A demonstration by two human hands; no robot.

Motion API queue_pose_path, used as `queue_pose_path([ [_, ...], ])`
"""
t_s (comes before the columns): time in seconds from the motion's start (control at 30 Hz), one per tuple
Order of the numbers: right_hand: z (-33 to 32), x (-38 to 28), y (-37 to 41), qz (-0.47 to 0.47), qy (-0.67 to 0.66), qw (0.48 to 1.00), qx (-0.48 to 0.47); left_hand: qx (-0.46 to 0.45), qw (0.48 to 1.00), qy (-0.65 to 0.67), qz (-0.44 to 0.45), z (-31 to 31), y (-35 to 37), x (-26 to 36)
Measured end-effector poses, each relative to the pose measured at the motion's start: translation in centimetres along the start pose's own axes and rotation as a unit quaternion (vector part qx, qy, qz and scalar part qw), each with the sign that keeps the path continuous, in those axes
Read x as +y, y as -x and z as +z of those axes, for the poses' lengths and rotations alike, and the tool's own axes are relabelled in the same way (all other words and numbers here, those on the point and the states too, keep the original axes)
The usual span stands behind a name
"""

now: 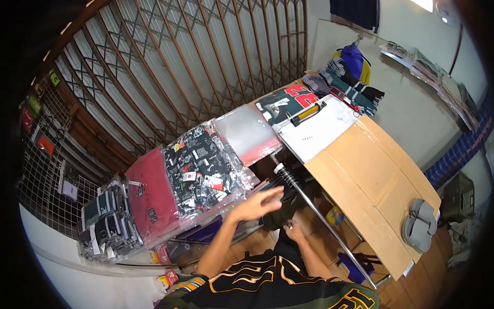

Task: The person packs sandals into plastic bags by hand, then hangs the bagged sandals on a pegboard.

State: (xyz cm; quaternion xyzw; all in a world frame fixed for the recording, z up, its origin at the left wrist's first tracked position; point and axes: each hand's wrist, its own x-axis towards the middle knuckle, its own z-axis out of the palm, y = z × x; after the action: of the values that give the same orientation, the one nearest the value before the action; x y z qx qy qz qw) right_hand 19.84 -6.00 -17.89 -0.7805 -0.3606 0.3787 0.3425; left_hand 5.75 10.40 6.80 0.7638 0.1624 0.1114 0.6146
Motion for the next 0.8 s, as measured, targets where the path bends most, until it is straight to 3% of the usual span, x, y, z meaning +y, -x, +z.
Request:
queue_pose_path([
  [0.03,-1.1,0.6,2.8,0.056,0.021,0.998,-0.027,-0.008,0.999,0.027,-0.028,1.9,1.9,-2.0],
  [0.13,-1.4,7.0,8.2,0.151,0.005,0.987,0.047,-0.026,0.983,0.090,-0.160,6.6,7.1,-5.2],
  [0.2,-2.4,10.6,11.5,0.227,-0.202,0.950,0.079,-0.020,0.984,0.040,-0.171,9.9,10.1,-10.6],
  [0.33,-3.3,18.0,15.7,0.272,-0.165,0.932,0.176,-0.060,0.978,-0.002,-0.201,15.2,13.0,-13.8],
  [0.4,-3.9,20.6,18.4,0.222,-0.218,0.926,0.215,-0.107,0.970,-0.007,-0.219,17.7,13.0,-13.8],
  [0.57,-5.3,24.8,26.5,0.201,-0.270,0.897,0.285,-0.231,0.952,-0.076,-0.188,24.4,9.8,-10.3],
  [0.73,-7.7,31.0,37.4,0.249,-0.276,0.874,0.312,-0.284,0.945,-0.103,-0.123,35.4,5.4,-5.9],
  [0.8,-9.2,33.9,41.7,0.278,-0.264,0.873,0.301,-0.269,0.955,-0.110,-0.055,40.7,4.1,-3.2],
])
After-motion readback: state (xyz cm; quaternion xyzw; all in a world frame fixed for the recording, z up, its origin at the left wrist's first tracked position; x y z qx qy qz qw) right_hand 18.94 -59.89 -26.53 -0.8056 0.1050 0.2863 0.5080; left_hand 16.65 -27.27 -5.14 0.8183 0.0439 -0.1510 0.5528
